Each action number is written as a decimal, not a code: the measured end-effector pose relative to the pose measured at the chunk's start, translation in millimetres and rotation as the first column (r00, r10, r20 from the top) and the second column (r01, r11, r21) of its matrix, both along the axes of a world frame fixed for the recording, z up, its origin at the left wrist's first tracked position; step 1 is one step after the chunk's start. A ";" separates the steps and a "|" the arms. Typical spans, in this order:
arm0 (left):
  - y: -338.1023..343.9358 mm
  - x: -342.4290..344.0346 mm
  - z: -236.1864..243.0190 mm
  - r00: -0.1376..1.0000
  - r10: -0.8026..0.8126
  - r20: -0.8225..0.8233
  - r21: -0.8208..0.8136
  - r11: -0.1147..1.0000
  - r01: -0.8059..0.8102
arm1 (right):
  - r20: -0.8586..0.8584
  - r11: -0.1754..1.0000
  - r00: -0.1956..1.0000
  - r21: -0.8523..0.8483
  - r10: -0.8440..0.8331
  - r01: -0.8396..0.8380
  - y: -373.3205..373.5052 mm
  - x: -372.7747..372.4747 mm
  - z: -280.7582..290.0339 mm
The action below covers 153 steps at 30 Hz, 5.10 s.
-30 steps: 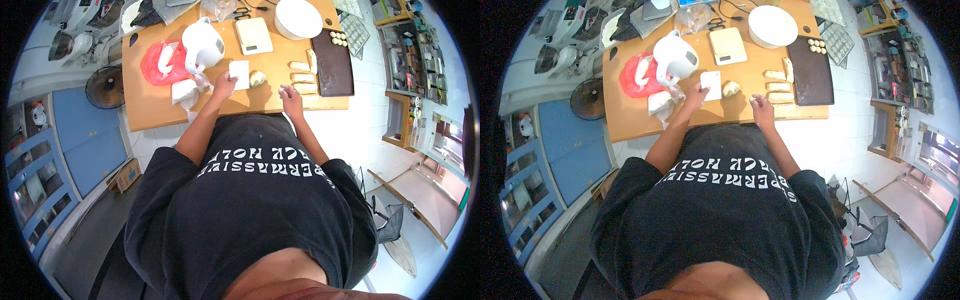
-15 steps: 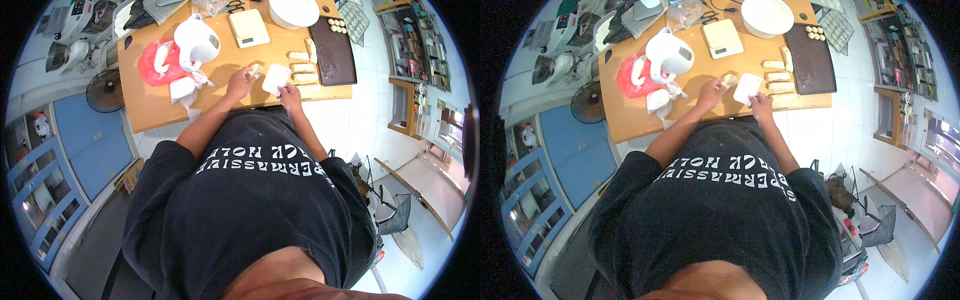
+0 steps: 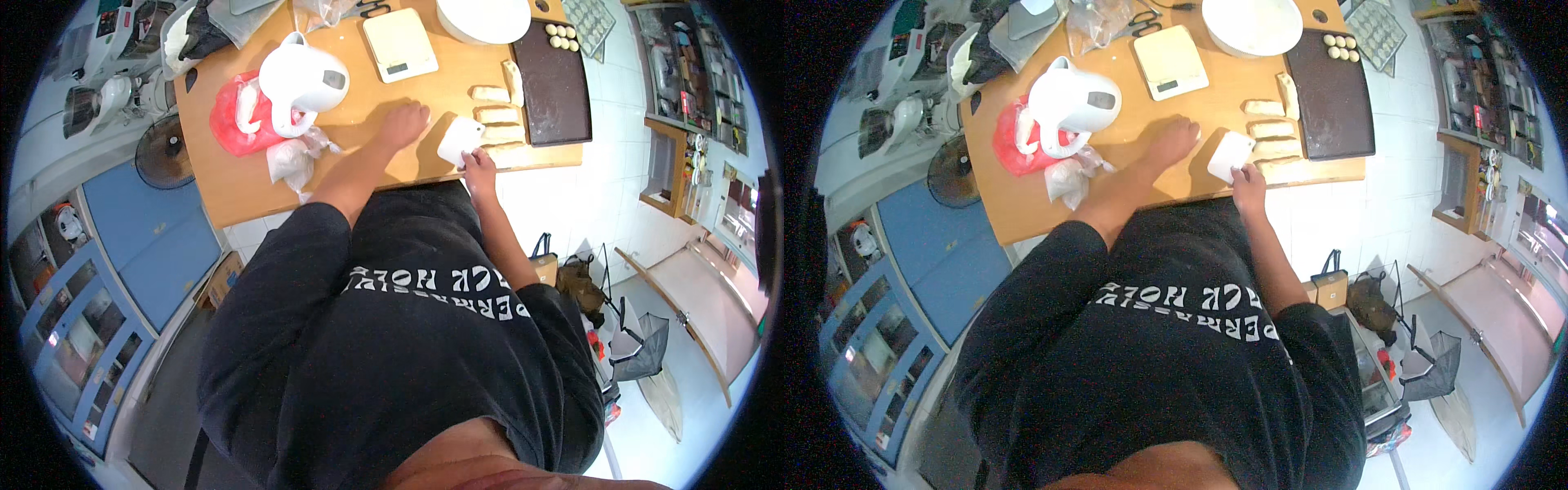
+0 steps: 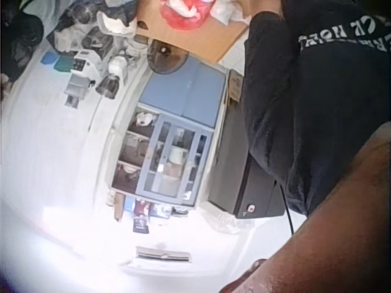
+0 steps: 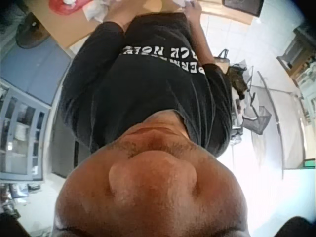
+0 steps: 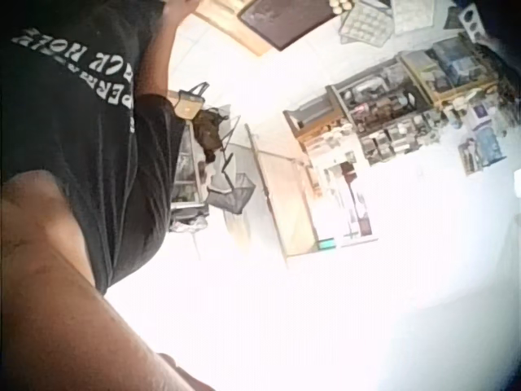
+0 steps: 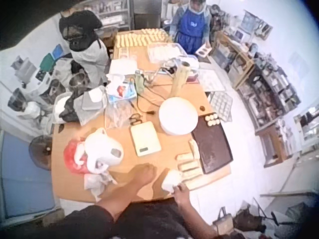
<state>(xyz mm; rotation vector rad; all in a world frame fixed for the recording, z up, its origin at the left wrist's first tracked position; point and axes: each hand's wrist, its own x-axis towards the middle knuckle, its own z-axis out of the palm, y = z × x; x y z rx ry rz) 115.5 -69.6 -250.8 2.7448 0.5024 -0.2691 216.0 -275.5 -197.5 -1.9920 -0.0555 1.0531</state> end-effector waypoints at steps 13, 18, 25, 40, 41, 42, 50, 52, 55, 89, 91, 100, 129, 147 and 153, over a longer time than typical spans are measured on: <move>-8.8 -44.0 55.2 0.439 0.897 0.051 -0.739 0.330 -0.588 | 0.453 0.977 0.867 -0.064 0.208 -0.201 79.0 -2.8 3.7; -20.6 -45.4 96.6 0.336 0.942 -0.017 -0.833 0.173 -0.526 | -0.104 0.975 0.984 0.189 0.142 -0.121 81.0 -38.3 52.9; -28.2 -66.1 123.8 0.404 0.912 -0.073 -0.981 0.007 -0.193 | -0.570 0.891 0.820 0.396 0.048 0.222 68.7 -39.9 89.6; -59.3 -55.7 178.6 0.559 0.764 0.322 -0.854 0.489 -0.176 | -0.227 0.887 0.956 0.456 0.188 -0.066 41.7 -16.7 135.0; -62.6 -52.0 187.0 0.565 0.753 0.338 -0.850 0.502 -0.160 | -0.239 0.858 0.949 0.511 0.204 -0.056 38.8 -6.1 133.0; -65.0 -47.2 194.2 0.572 0.740 0.354 -0.845 0.515 -0.143 | -0.251 0.826 0.943 0.563 0.220 -0.043 36.5 3.7 131.9; -83.7 -7.2 241.7 0.540 0.832 0.123 -0.982 0.022 0.189 | -0.354 0.634 0.921 0.753 0.163 0.177 0.6 46.1 175.0; -95.3 8.4 250.1 0.442 0.895 0.057 -0.954 -0.082 0.289 | -0.326 0.560 0.936 0.804 0.135 0.199 -6.2 54.9 183.9; -94.4 10.8 240.4 0.430 0.894 0.129 -0.977 0.188 -0.097 | -0.205 0.580 0.978 0.802 0.044 0.142 -13.2 72.7 200.8; -91.0 -13.0 210.4 0.458 0.756 0.467 -0.602 0.652 -0.462 | -0.039 0.803 0.910 0.488 0.413 -0.344 22.9 44.9 167.0; -79.3 -31.2 201.9 0.441 0.745 0.501 -0.586 0.667 -0.460 | -0.017 0.769 0.894 0.519 0.447 -0.374 32.9 24.9 169.6; -19.4 -88.9 192.5 0.301 0.953 -0.041 -0.999 -0.039 -0.012 | -0.068 0.766 0.940 0.600 0.335 -0.230 88.2 -33.2 150.9; 41.0 -166.6 206.4 0.524 0.428 0.736 -0.415 0.897 -0.150 | -0.544 0.730 0.809 0.643 0.223 0.231 138.4 -126.7 164.2; -0.8 -116.3 247.6 0.462 0.884 0.076 -0.987 0.132 -0.090 | 0.271 0.667 0.839 0.513 0.472 -0.540 98.0 -62.0 191.6; -24.1 -65.4 235.1 0.255 0.853 0.455 -0.777 0.521 -0.354 | -0.114 0.731 0.898 0.628 0.425 -0.266 88.8 -17.3 197.4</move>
